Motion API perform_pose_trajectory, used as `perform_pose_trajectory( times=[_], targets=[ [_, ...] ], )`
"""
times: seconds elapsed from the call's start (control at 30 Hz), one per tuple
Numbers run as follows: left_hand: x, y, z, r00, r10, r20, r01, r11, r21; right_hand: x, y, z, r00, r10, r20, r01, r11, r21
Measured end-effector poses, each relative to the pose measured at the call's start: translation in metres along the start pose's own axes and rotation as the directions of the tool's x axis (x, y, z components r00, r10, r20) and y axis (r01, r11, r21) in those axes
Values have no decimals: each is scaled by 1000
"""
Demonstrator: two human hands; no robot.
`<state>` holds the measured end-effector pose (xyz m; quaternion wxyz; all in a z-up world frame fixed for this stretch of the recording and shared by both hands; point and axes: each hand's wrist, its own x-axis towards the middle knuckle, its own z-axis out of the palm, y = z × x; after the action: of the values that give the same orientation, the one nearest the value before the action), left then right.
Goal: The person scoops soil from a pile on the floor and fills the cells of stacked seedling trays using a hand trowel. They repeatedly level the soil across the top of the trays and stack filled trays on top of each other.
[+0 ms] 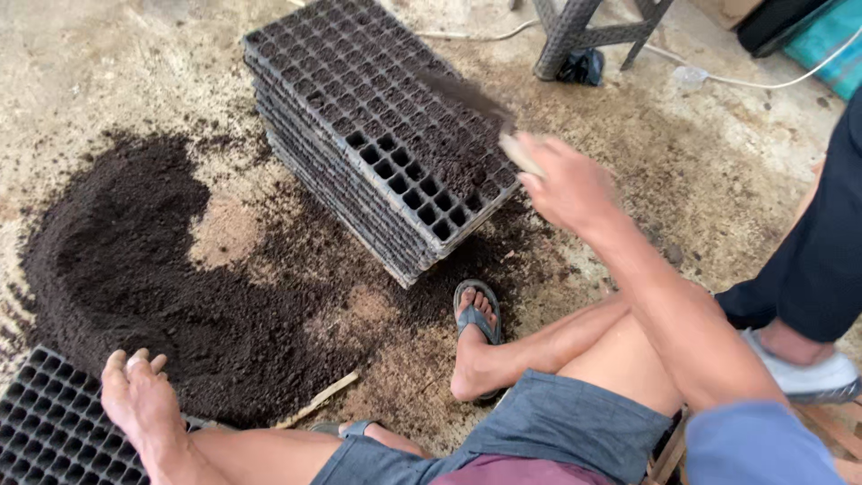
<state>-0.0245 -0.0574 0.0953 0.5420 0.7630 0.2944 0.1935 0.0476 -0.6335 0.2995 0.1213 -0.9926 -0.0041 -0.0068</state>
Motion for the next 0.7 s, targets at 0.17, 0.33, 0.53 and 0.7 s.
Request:
perform_pose_trajectory(
  times=[0.17,0.33,0.53,0.7],
  targets=[
    [-3,6,2,1000,-25,-14,24,999,-49,0,37,68,922,-363,-137,318,909,-269],
    [-5,-4,-8,996,-42,-77,38,998,-52,-78,41,64,911,-362,-199,317,921,-226],
    [-10,9,-7,999,6,-38,-7,1000,-16,-96,57,51,969,-46,-241,28,997,-75],
    [-13,7,-13,998,37,-54,-39,998,-42,-93,19,49,958,187,-220,-192,981,-3]
  ],
)
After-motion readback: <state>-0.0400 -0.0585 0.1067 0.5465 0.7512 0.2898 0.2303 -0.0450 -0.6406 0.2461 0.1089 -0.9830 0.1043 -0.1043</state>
